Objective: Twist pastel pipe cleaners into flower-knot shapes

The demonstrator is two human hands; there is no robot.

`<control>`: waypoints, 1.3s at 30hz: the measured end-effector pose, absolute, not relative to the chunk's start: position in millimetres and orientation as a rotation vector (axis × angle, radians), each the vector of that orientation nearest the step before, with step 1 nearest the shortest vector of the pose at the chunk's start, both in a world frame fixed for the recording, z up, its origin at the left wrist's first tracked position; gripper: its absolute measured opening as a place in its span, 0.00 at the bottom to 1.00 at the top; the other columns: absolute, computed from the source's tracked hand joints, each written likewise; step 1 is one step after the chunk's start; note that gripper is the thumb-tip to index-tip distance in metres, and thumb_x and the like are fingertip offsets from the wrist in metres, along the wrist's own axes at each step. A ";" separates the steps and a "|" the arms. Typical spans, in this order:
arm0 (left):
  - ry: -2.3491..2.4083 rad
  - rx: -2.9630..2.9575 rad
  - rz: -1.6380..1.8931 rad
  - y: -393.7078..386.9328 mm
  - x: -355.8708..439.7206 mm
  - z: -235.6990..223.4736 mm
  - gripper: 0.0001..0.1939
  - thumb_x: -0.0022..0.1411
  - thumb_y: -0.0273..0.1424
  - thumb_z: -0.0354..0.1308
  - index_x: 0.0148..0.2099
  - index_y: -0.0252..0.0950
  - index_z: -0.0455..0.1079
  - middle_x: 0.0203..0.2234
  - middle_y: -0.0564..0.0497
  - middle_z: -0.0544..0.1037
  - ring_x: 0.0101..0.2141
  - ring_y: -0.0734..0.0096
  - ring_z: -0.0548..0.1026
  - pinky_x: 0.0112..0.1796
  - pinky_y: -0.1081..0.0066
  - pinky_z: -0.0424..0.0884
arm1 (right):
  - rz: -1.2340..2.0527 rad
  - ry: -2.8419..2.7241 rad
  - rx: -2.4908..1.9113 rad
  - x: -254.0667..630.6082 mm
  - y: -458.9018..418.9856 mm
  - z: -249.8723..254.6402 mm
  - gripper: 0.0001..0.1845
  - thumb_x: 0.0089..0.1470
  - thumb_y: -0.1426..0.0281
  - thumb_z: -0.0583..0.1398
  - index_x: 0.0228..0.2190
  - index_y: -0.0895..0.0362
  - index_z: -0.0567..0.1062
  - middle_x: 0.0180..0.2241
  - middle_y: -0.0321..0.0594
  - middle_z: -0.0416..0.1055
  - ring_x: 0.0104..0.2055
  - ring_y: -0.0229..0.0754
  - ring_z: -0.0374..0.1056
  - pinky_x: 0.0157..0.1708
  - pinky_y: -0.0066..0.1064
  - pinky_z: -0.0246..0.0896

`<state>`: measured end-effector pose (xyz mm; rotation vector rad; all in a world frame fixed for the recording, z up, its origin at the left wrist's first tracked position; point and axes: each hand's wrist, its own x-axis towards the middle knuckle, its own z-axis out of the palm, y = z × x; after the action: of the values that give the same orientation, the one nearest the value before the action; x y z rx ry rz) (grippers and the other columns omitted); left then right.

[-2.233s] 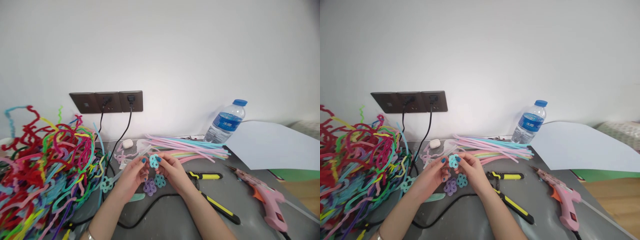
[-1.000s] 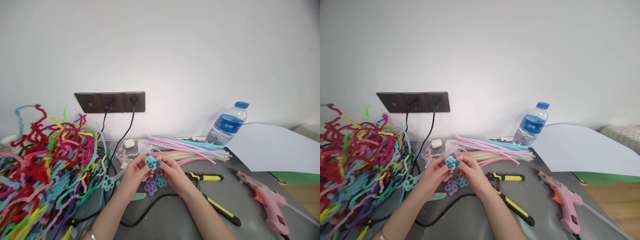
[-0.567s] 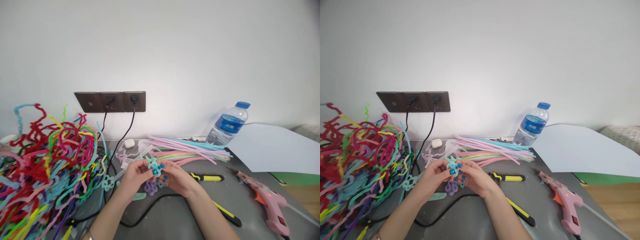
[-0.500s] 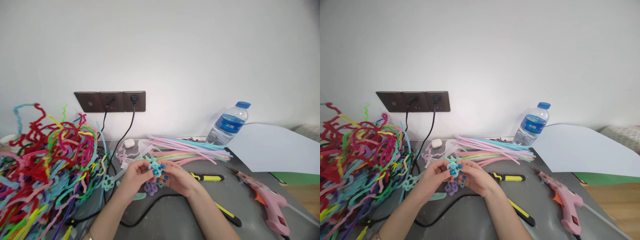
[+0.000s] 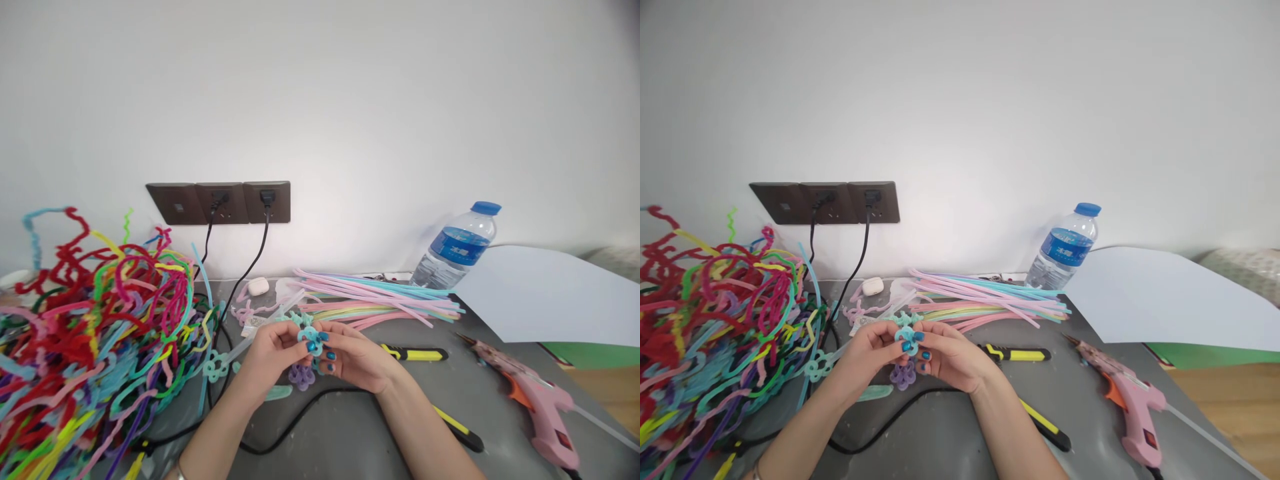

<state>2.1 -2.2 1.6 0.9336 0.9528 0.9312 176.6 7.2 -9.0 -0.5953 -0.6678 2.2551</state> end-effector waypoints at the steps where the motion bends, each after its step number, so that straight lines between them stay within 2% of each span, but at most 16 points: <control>1: 0.956 0.929 0.931 -2.4 2.2 1.0 0.13 0.42 0.32 0.74 0.26 0.33 0.73 0.20 0.53 0.76 0.23 0.74 0.74 0.28 0.74 0.73 | 2.258 -0.669 -0.597 176.9 7.0 -8.7 0.14 0.44 0.69 0.72 0.26 0.60 0.73 0.22 0.30 0.63 0.22 0.28 0.53 0.23 0.21 0.54; 8: 0.968 0.901 0.991 -0.1 0.5 0.7 0.16 0.45 0.38 0.73 0.30 0.33 0.75 0.22 0.52 0.77 0.25 0.73 0.74 0.29 0.74 0.73 | 2.166 -0.698 -0.645 171.3 8.5 -12.3 0.13 0.47 0.66 0.71 0.31 0.59 0.76 0.25 0.33 0.68 0.24 0.30 0.61 0.23 0.20 0.61; 14: 1.014 0.870 1.122 5.2 -3.7 2.2 0.21 0.46 0.46 0.70 0.33 0.33 0.77 0.26 0.48 0.80 0.28 0.67 0.77 0.32 0.70 0.75 | 1.972 -0.782 -0.691 169.4 12.6 -17.7 0.13 0.47 0.64 0.70 0.31 0.58 0.76 0.27 0.33 0.70 0.25 0.31 0.66 0.27 0.22 0.65; 18: 1.049 0.908 1.118 7.3 -7.3 2.2 0.19 0.45 0.41 0.72 0.36 0.33 0.77 0.27 0.48 0.81 0.28 0.68 0.78 0.32 0.70 0.75 | 1.911 -0.844 -0.722 171.5 13.9 -18.6 0.15 0.46 0.63 0.71 0.30 0.58 0.74 0.27 0.34 0.72 0.27 0.33 0.69 0.29 0.24 0.67; 23: 1.050 0.998 1.126 7.7 -6.7 -0.7 0.17 0.40 0.37 0.74 0.32 0.33 0.75 0.25 0.51 0.80 0.25 0.71 0.76 0.30 0.71 0.75 | 1.867 -0.956 -0.742 170.4 12.4 -19.2 0.16 0.49 0.60 0.69 0.32 0.58 0.72 0.29 0.36 0.73 0.28 0.34 0.70 0.30 0.26 0.67; 27: 1.069 1.051 1.174 5.9 -2.6 -1.6 0.16 0.42 0.36 0.73 0.31 0.34 0.74 0.22 0.53 0.77 0.24 0.72 0.75 0.27 0.74 0.73 | 1.814 -1.056 -0.740 166.4 9.7 -18.3 0.18 0.47 0.62 0.70 0.36 0.57 0.73 0.33 0.36 0.73 0.28 0.33 0.69 0.29 0.25 0.65; 35: 1.034 1.107 1.107 5.1 -3.9 -0.2 0.16 0.44 0.37 0.70 0.31 0.34 0.71 0.20 0.56 0.74 0.20 0.75 0.72 0.24 0.75 0.69 | 1.746 -1.166 -0.727 166.9 13.9 -24.8 0.16 0.45 0.64 0.71 0.34 0.56 0.73 0.32 0.34 0.73 0.28 0.33 0.66 0.29 0.25 0.62; 39: 1.046 1.097 1.008 7.1 -10.0 -2.3 0.17 0.44 0.36 0.70 0.34 0.33 0.72 0.21 0.55 0.76 0.21 0.75 0.73 0.24 0.76 0.68 | 1.732 -1.252 -0.733 170.0 15.5 -23.5 0.16 0.45 0.63 0.71 0.32 0.57 0.74 0.30 0.34 0.73 0.27 0.33 0.66 0.28 0.25 0.62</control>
<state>-10.0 7.1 -2.3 1.0972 1.0460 1.0081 170.0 15.5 -23.5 -0.7327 -1.2520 1.7319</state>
